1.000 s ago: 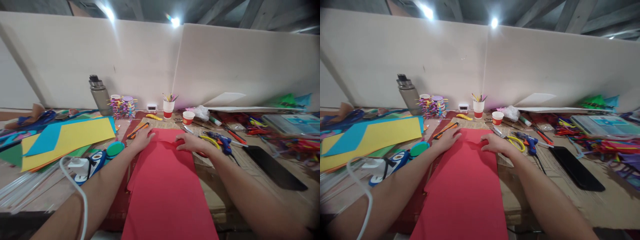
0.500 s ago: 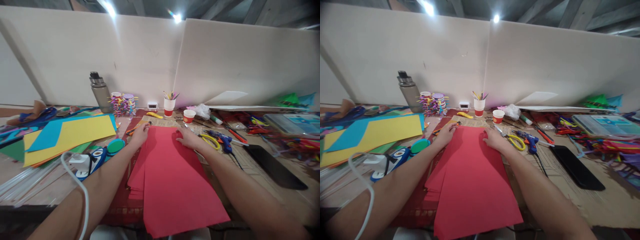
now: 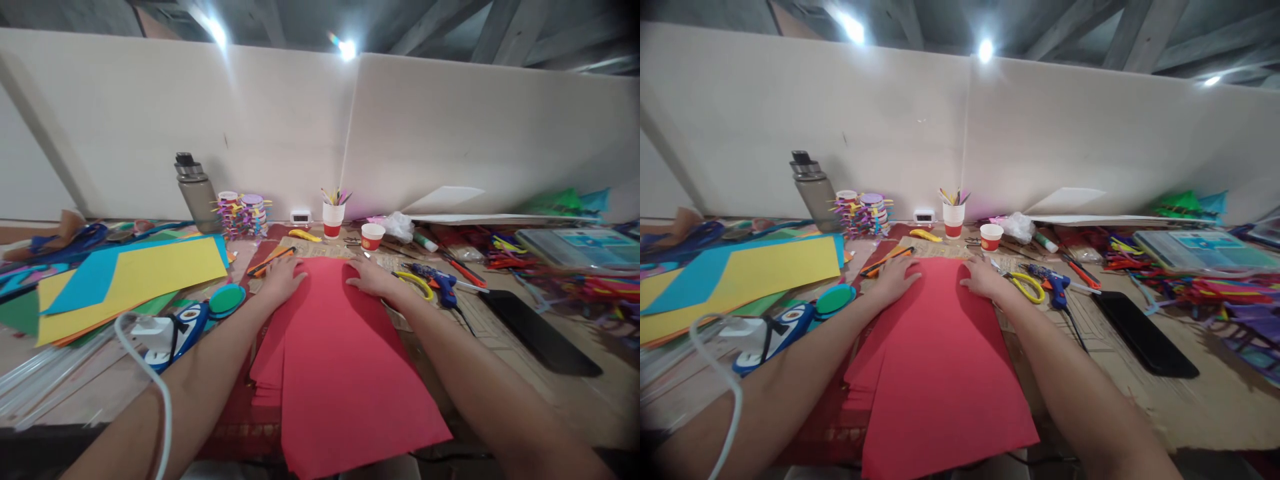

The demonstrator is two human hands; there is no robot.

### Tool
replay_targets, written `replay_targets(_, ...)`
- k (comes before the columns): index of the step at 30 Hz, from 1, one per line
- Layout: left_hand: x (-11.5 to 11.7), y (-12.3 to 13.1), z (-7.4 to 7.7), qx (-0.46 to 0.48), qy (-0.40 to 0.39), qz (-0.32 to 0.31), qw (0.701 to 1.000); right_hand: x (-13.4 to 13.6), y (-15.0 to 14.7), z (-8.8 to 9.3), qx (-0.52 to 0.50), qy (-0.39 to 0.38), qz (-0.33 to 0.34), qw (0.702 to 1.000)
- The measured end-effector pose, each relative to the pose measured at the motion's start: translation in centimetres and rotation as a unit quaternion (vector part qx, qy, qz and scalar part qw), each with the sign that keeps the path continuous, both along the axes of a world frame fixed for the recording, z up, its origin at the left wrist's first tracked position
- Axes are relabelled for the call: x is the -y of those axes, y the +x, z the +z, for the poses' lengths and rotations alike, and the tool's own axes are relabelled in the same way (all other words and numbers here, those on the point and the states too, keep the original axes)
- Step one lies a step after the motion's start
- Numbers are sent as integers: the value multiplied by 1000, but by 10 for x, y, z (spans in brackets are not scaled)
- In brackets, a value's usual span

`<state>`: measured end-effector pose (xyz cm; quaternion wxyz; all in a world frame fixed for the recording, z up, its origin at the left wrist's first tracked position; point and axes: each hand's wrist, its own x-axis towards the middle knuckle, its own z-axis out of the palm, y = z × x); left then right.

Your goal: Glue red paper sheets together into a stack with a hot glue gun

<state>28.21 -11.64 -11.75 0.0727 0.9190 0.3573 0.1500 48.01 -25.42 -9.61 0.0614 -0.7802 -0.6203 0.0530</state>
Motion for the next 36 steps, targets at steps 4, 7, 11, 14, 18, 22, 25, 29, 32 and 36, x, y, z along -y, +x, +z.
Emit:
replay_targets(4, -6, 1, -5, 32, 1, 13, 999, -1, 1, -1, -14, 7, -24, 1000)
replay_targets(7, -9, 1, -8, 55, 0, 13, 998, -1, -1, -1, -17, 14, -42, 999)
replay_targets(11, -10, 2, -8, 74, -7, 11, 997, -4, -1, -3, -28, 29, -58, 998)
replay_targets(14, -10, 2, -6, 117, -25, 7, 993, -6, 2, -6, -51, 65, -58, 995)
replay_targets(18, -11, 1, -2, 240, -117, -2, 964, -7, 6, -5, -121, 158, -17, 980)
replay_targets(22, -10, 2, 1, 338, -253, 5, 907, -5, 5, -3, -193, 253, -6, 948)
replay_targets(25, -9, 1, 3, 374, -339, -9, 863, -3, 3, -4, -248, 319, -19, 915)
replay_targets(29, -4, -1, 9, 376, -311, -27, 872, 0, 0, 0, -319, 344, -50, 882)
replay_targets(32, -1, -4, 14, 360, -310, -27, 879, 3, -2, 5, -381, 341, -73, 856)
replay_targets(36, -1, -5, 14, 410, -380, -20, 829, 5, -2, 6, -508, 329, -102, 790)
